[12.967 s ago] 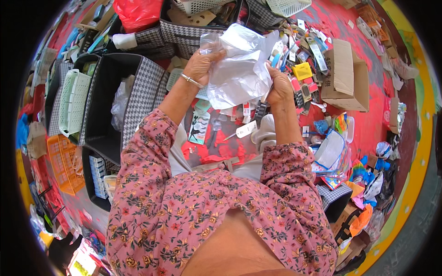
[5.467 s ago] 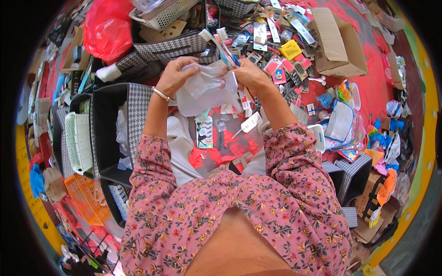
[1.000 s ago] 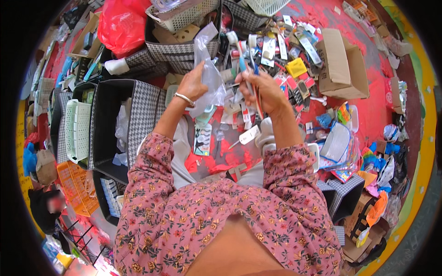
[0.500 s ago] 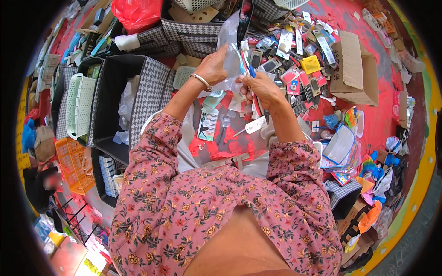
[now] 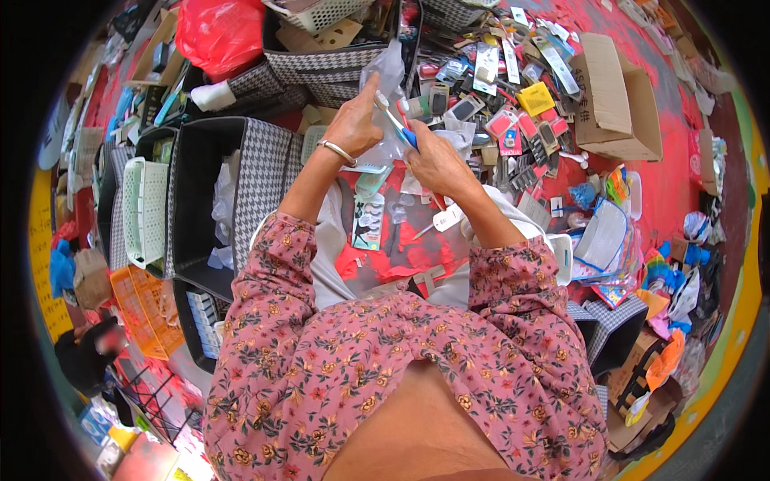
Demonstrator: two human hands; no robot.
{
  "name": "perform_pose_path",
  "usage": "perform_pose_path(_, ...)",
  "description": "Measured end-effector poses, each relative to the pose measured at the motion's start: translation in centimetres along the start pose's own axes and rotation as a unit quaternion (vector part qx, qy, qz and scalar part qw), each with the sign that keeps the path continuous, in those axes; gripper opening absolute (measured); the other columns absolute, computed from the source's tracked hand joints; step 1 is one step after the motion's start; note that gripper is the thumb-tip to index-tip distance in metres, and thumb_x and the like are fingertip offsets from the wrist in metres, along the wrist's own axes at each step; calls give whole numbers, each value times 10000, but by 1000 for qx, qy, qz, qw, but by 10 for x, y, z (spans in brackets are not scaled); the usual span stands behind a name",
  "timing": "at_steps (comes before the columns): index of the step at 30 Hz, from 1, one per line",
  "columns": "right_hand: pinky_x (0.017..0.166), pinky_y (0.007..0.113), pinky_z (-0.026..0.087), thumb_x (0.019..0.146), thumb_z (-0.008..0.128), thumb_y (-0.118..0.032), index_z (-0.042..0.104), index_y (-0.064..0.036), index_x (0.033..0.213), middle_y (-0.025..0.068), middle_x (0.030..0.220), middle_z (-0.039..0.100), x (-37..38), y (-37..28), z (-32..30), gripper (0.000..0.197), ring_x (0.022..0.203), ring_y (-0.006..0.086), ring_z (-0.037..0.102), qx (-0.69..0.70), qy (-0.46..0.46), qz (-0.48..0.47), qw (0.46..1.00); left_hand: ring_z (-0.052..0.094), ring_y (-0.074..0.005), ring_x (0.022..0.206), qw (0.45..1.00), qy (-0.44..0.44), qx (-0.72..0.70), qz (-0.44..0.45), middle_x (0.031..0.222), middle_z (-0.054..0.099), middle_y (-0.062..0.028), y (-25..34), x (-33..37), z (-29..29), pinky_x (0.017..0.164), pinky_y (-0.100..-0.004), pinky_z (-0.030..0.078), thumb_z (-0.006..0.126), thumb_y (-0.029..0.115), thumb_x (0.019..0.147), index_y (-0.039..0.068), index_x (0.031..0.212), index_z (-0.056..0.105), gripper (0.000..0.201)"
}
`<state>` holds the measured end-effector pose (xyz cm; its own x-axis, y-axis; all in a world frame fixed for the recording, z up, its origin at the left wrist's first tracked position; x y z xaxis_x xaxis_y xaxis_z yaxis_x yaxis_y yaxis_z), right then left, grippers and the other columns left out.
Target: The person picks up several toothbrushes from the floor, places them into a clear plastic bag, and then seals the bag.
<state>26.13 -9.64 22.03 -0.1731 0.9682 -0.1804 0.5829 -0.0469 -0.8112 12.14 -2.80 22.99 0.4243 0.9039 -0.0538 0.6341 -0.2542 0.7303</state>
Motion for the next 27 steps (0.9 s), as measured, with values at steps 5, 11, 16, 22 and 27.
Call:
perform_pose_path(5,718,440,397,709,463,-93,444,55,1013,290,794,537,8,10,-5,339,813,408,528,107,40,32,993,418,-290,1119,999,39,1,5,1190,417,-234,2,3,-7,929,-277,315,519,43,558,-43,1246,276,735)
perform_pose_path(11,394,259,405,772,456,-77,460,-19,1013,73,640,525,7,6,-12,248,424,115,473,231,50,115,965,385,-297,1137,996,46,27,70,1207,389,-235,7,3,2,951,-288,293,496,13,566,-56,1228,293,695)
perform_pose_path(16,327,259,383,799,444,-77,449,-26,966,61,623,506,11,8,-6,175,390,104,451,415,22,204,886,390,-343,1109,988,57,69,125,1197,386,-240,5,1,9,918,-333,338,486,-19,573,-29,1233,277,692)
perform_pose_path(22,312,259,368,805,460,-85,436,-31,964,47,598,485,-3,-11,-5,169,375,98,429,458,-56,219,860,380,-350,1115,992,22,79,98,1227,344,-244,2,0,11,914,-336,343,488,-19,577,-15,1251,235,720)
perform_pose_path(27,336,240,371,822,444,-91,442,-43,1029,23,606,472,3,-9,-18,212,378,70,400,559,-42,206,802,383,-351,1112,993,20,89,80,1236,337,-239,-9,4,14,910,-340,348,495,-30,573,-11,1257,228,734)
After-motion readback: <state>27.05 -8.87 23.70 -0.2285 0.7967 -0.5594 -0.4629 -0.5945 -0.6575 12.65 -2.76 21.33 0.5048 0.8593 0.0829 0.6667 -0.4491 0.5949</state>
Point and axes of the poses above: each hand's wrist, its own x-axis towards the middle knuckle, its own z-axis out of the palm, y = z × x, the point moved 3 cm from there along x, towards the middle knuckle
